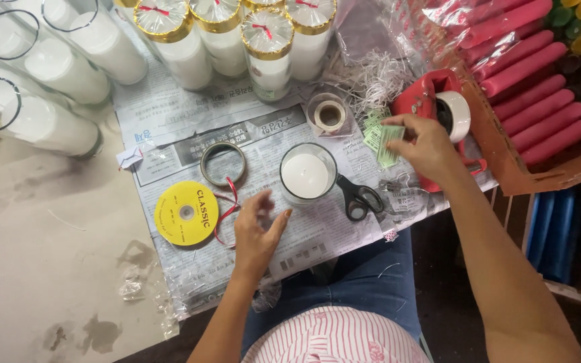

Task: Wrapping finished candles in plastic sleeves and applying decorative labels.

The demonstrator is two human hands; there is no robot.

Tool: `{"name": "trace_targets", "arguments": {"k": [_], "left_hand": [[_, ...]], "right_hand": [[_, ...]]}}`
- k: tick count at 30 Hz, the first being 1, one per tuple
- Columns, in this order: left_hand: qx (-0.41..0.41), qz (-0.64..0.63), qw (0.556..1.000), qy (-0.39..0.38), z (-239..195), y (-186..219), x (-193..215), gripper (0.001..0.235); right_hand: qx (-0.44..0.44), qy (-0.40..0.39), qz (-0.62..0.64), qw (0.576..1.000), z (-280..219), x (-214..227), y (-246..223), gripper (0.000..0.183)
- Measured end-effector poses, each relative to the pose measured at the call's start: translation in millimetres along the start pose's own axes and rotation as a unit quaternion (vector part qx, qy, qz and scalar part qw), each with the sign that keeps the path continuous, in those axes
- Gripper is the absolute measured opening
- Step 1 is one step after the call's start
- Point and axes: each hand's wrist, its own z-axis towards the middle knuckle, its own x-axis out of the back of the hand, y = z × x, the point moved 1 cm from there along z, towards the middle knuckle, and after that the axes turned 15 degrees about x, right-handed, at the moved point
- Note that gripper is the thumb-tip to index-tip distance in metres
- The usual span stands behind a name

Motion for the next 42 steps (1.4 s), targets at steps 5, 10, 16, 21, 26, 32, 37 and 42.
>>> {"name": "trace_targets", "arguments": {"k": [5, 10, 16, 21, 26, 32, 37, 42], "left_hand": [[0.141, -0.017, 0.984, -0.112, -40, 25, -19, 0.017], [0.151, -0.131, 0.956, -0.216, -32, 38, -52, 0.030], [0.152, -0.263, 0.943, -0.140, -43, 43, -54, 0.015], [0.147, -0.331, 0.929, -0.081, -49, 44, -62, 0.017], [0.143, -0.352, 0.922, -0.072, -52, 32, -69, 0.018], [0.016, -0.074, 0.995, 0.069, -28, 14, -33, 0.078], [-0.093, 0.003, 0.995, 0.024, 33, 2, -52, 0.105], [0.123, -0.133, 0.976, -0.118, 26, 47, -41, 0.098]], "right_hand": [[-0.026, -0.182, 0.168, 0.968, -41, -15, -54, 0.074], [0.038, -0.246, 0.131, 0.960, -65, -40, -45, 0.076], [-0.054, -0.002, 0.177, 0.983, -100, -29, 1, 0.041], [-0.116, 0.117, 0.339, 0.926, -137, -73, 3, 0.036], [-0.093, 0.221, 0.402, 0.883, -141, -128, -8, 0.016], [-0.091, 0.294, 0.291, 0.906, -142, -66, 2, 0.011], [-0.106, 0.300, 0.303, 0.898, -156, -68, 23, 0.010], [-0.163, 0.255, 0.322, 0.897, -161, -55, 11, 0.008]]}}
